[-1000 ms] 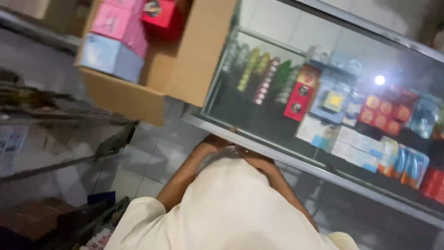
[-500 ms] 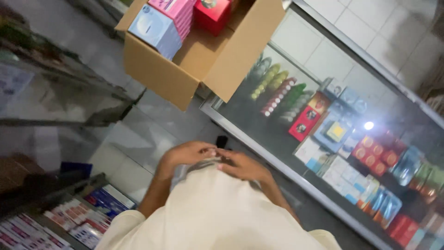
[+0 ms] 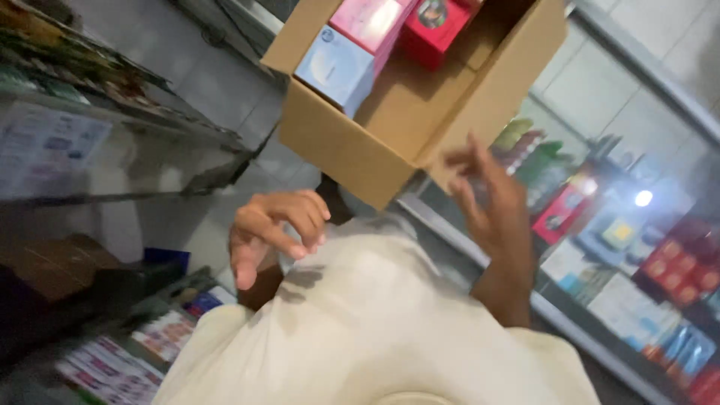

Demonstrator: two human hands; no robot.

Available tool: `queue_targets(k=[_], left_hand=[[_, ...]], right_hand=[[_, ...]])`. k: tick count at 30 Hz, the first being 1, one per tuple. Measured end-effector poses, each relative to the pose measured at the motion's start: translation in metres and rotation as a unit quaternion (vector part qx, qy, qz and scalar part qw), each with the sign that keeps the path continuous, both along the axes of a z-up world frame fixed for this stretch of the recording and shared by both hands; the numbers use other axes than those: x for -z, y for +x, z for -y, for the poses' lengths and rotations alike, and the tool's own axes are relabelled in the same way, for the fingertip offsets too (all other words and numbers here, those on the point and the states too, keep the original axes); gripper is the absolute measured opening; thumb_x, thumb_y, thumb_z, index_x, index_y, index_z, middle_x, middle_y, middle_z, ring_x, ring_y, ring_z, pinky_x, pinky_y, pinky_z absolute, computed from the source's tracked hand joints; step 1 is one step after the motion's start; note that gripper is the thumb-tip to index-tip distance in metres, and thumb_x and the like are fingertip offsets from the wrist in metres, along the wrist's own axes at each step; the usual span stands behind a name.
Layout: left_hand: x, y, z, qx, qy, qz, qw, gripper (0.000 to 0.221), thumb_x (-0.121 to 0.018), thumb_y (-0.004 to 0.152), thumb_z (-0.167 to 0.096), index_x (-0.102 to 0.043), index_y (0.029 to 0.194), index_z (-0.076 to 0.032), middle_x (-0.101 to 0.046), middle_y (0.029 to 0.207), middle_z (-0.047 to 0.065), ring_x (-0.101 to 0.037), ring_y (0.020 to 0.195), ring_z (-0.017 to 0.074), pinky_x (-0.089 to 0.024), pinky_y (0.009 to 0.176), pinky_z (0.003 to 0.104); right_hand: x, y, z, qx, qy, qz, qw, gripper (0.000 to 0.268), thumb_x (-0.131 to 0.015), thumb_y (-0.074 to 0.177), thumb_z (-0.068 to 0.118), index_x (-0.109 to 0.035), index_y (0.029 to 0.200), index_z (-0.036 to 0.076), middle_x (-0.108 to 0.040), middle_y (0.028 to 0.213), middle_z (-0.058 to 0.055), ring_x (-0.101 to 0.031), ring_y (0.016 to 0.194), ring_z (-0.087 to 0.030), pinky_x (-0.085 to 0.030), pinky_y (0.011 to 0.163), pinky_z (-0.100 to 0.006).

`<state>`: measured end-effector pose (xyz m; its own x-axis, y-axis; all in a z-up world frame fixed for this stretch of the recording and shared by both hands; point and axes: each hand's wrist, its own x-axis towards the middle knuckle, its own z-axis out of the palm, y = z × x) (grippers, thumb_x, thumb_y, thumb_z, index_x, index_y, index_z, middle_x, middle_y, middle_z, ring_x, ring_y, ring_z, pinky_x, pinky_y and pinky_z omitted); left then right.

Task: Stocking various packaged beauty and skincare products from a cardboard box onto glass display shelves in a store.

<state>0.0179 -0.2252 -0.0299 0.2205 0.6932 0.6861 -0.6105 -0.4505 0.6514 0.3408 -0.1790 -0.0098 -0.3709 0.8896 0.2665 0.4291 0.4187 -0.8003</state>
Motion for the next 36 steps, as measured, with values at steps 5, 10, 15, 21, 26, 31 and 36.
queue_targets(k=[5, 10, 15, 21, 26, 31, 36], left_hand=[[-0.011, -0.068, -0.113, 0.029, 0.096, -0.09, 0.991, 0.066, -0.059, 0.092, -0.067, -0.073, 0.104, -0.004, -0.071, 0.087, 0.016, -0.071, 0.084, 0.0357, -0.055, 0.08, 0.05], [-0.013, -0.09, -0.2, -0.049, 0.125, -0.209, 0.969, 0.07, -0.047, 0.101, -0.068, -0.061, 0.129, -0.005, -0.065, 0.119, 0.025, -0.063, 0.12, 0.0439, -0.053, 0.107, 0.061], [-0.018, -0.065, -0.267, -0.023, 0.094, -0.256, 0.962, 0.092, -0.048, 0.093, -0.078, -0.045, 0.152, -0.008, -0.041, 0.157, 0.023, -0.026, 0.153, 0.046, -0.017, 0.126, 0.065], [-0.005, -0.041, -0.299, 0.034, 0.067, -0.276, 0.958, 0.092, -0.054, 0.091, -0.077, -0.046, 0.153, -0.009, -0.03, 0.163, 0.022, -0.011, 0.157, 0.0432, -0.003, 0.129, 0.063], [-0.003, -0.035, -0.304, 0.059, 0.082, -0.306, 0.947, 0.09, -0.051, 0.093, -0.076, -0.041, 0.156, -0.012, -0.024, 0.165, 0.022, -0.008, 0.158, 0.0443, -0.001, 0.129, 0.064], [-0.009, -0.041, -0.293, 0.034, 0.097, -0.35, 0.931, 0.088, -0.062, 0.091, -0.069, -0.041, 0.156, -0.013, -0.019, 0.167, 0.025, -0.004, 0.158, 0.0499, -0.002, 0.129, 0.068], [-0.031, -0.05, -0.267, 0.003, 0.084, -0.394, 0.915, 0.081, -0.067, 0.096, -0.056, -0.042, 0.155, -0.007, -0.014, 0.17, 0.025, -0.004, 0.159, 0.0503, -0.007, 0.13, 0.068]], right_hand=[[-0.018, -0.069, -0.084, 0.116, -0.039, 0.132, 0.984, 0.072, -0.062, 0.107, 0.017, -0.017, 0.161, 0.0, -0.061, 0.136, -0.026, -0.066, 0.109, -0.038, -0.052, 0.091, -0.046], [0.018, -0.099, -0.165, 0.209, -0.252, 0.223, 0.918, 0.075, -0.047, 0.11, 0.026, 0.003, 0.161, 0.003, -0.022, 0.163, -0.037, -0.035, 0.144, -0.052, -0.027, 0.116, -0.056], [0.051, -0.1, -0.194, 0.246, -0.188, 0.349, 0.884, 0.041, -0.046, 0.111, 0.043, -0.04, 0.133, 0.009, -0.072, 0.098, -0.027, -0.074, 0.084, -0.049, -0.057, 0.07, -0.06], [0.041, -0.107, -0.197, 0.352, -0.203, 0.18, 0.896, 0.041, -0.066, 0.102, 0.03, -0.042, 0.123, 0.004, -0.072, 0.103, -0.03, -0.074, 0.082, -0.046, -0.058, 0.064, -0.051], [0.063, -0.09, -0.198, 0.377, -0.179, 0.075, 0.906, 0.053, -0.075, 0.098, 0.017, -0.04, 0.133, -0.001, -0.062, 0.092, -0.019, -0.071, 0.071, -0.034, -0.056, 0.06, -0.042], [0.087, -0.08, -0.19, 0.328, -0.225, -0.076, 0.914, 0.061, -0.066, 0.1, 0.008, -0.029, 0.147, -0.002, -0.057, 0.093, -0.017, -0.066, 0.07, -0.028, -0.055, 0.056, -0.037], [0.046, -0.096, -0.154, 0.285, -0.193, -0.289, 0.893, 0.058, -0.055, 0.103, 0.003, -0.022, 0.15, 0.007, -0.051, 0.122, -0.024, -0.063, 0.064, -0.025, -0.048, 0.037, -0.025]])
